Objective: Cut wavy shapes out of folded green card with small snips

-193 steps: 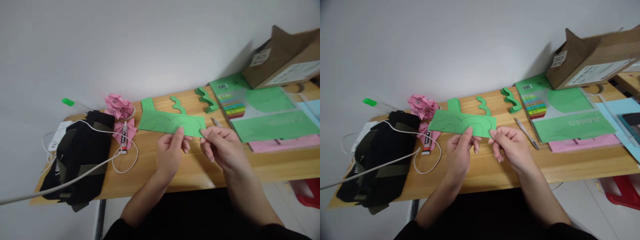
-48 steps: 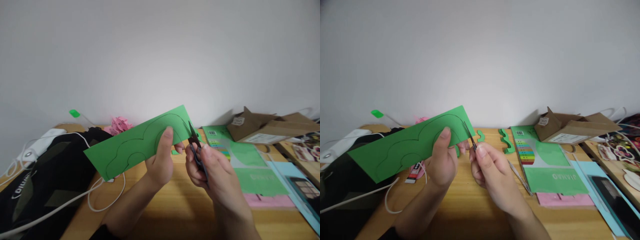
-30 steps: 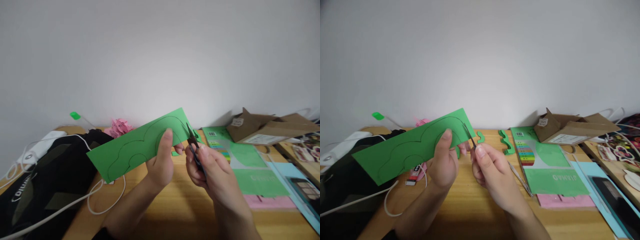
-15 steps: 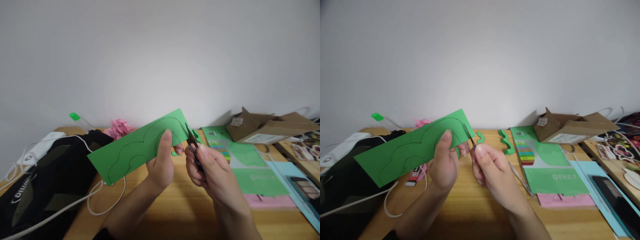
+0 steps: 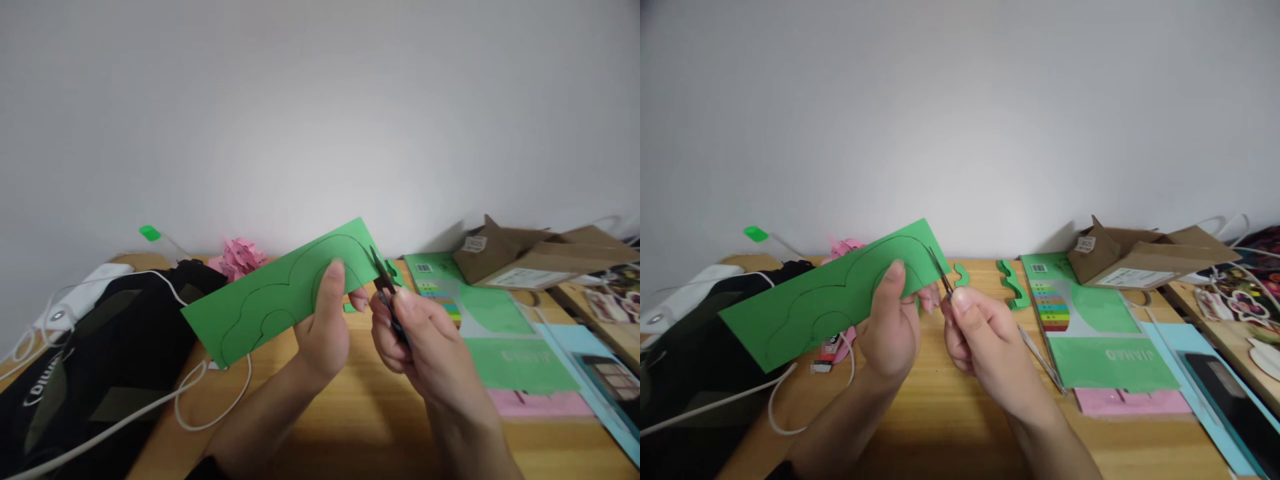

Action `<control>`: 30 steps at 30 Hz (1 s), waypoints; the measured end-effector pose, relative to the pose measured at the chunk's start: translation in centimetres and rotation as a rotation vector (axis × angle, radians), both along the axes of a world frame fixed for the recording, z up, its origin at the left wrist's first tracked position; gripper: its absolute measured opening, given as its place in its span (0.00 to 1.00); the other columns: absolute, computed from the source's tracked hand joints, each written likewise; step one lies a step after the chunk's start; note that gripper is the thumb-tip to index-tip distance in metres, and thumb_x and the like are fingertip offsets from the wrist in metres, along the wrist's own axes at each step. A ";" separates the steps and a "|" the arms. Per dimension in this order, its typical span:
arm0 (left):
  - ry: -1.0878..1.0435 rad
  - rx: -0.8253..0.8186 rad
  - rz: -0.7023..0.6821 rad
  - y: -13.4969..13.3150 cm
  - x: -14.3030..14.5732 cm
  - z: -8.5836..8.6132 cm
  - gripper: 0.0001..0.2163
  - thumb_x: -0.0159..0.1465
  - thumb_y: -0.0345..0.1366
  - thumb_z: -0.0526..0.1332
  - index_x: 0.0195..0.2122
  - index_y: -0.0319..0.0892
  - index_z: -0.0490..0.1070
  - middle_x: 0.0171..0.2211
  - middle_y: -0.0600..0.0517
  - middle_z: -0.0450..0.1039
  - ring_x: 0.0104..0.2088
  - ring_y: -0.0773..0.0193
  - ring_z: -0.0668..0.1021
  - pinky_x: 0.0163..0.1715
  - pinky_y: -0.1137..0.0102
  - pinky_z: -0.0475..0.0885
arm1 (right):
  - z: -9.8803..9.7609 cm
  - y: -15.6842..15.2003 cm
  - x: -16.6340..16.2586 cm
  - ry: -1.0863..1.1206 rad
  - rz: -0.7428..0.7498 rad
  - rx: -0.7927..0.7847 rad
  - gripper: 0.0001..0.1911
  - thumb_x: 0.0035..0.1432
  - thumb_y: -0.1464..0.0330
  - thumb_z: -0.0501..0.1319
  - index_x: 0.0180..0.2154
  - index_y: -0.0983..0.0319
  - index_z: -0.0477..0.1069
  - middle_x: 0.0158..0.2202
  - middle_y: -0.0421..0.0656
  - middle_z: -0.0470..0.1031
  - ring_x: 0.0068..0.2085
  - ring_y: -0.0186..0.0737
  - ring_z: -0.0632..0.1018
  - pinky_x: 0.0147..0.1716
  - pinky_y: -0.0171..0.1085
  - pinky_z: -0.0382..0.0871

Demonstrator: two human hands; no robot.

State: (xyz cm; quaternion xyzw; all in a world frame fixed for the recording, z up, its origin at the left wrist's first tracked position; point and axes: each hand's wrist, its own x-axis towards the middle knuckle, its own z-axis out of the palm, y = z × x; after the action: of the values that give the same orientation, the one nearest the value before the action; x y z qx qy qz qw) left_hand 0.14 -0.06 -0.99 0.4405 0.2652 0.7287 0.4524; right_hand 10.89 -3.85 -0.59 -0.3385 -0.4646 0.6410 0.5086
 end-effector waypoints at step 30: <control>0.143 0.059 -0.077 0.0 -0.1 0.0 0.25 0.70 0.49 0.52 0.17 0.43 0.64 0.16 0.54 0.70 0.21 0.65 0.74 0.29 0.67 0.71 | 0.8 0.3 0.3 0.029 0.011 -0.018 0.23 0.65 0.50 0.55 0.28 0.61 0.63 0.16 0.31 0.53 0.16 0.25 0.47 0.13 0.28 0.42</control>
State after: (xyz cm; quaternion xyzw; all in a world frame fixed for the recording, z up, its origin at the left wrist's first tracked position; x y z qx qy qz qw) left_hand 0.00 -0.08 -1.03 0.5143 0.2580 0.6849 0.4470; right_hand 11.24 -3.57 0.19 -0.3312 -0.4530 0.6529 0.5088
